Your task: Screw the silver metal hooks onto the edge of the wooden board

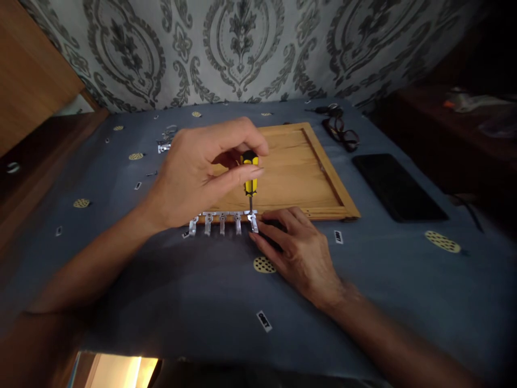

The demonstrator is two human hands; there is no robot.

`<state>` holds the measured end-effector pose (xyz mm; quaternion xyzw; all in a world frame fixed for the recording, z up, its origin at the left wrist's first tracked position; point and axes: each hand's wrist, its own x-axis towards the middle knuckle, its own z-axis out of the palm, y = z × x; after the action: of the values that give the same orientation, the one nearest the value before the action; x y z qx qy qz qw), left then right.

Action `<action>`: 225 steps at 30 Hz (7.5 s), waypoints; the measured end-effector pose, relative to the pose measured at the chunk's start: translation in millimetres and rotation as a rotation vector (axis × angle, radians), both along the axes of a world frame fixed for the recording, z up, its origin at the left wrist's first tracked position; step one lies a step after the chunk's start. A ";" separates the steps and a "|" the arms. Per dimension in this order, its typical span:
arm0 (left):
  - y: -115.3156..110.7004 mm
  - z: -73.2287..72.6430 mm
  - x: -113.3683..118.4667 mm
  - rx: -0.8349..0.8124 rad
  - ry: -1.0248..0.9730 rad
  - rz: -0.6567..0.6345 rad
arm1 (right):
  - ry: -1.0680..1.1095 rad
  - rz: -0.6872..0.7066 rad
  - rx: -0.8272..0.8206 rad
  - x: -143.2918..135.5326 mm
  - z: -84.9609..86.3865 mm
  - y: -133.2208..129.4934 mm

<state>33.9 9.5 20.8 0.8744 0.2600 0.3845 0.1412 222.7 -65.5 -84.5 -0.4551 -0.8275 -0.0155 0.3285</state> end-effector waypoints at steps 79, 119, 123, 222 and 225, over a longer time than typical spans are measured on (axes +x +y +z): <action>3.2 1.4 -5.2 0.086 0.059 -0.053 | 0.026 -0.015 -0.035 -0.5 0.9 -0.4; 3.4 9.7 -9.7 0.056 0.123 -0.047 | 0.013 -0.004 -0.015 0.0 -0.9 0.0; 3.9 5.0 -6.8 0.103 0.085 -0.068 | 0.017 -0.007 -0.001 -0.1 -1.5 -0.5; 0.1 -1.5 3.4 0.074 0.023 0.012 | 0.033 0.006 -0.048 1.2 -0.2 0.8; 1.9 0.2 -0.4 0.048 0.047 -0.002 | 0.030 0.010 -0.041 1.2 -1.5 0.8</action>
<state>33.4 11.4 20.9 0.8866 0.2529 0.3701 0.1144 223.9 -64.7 -86.1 -0.4579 -0.8249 0.0101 0.3315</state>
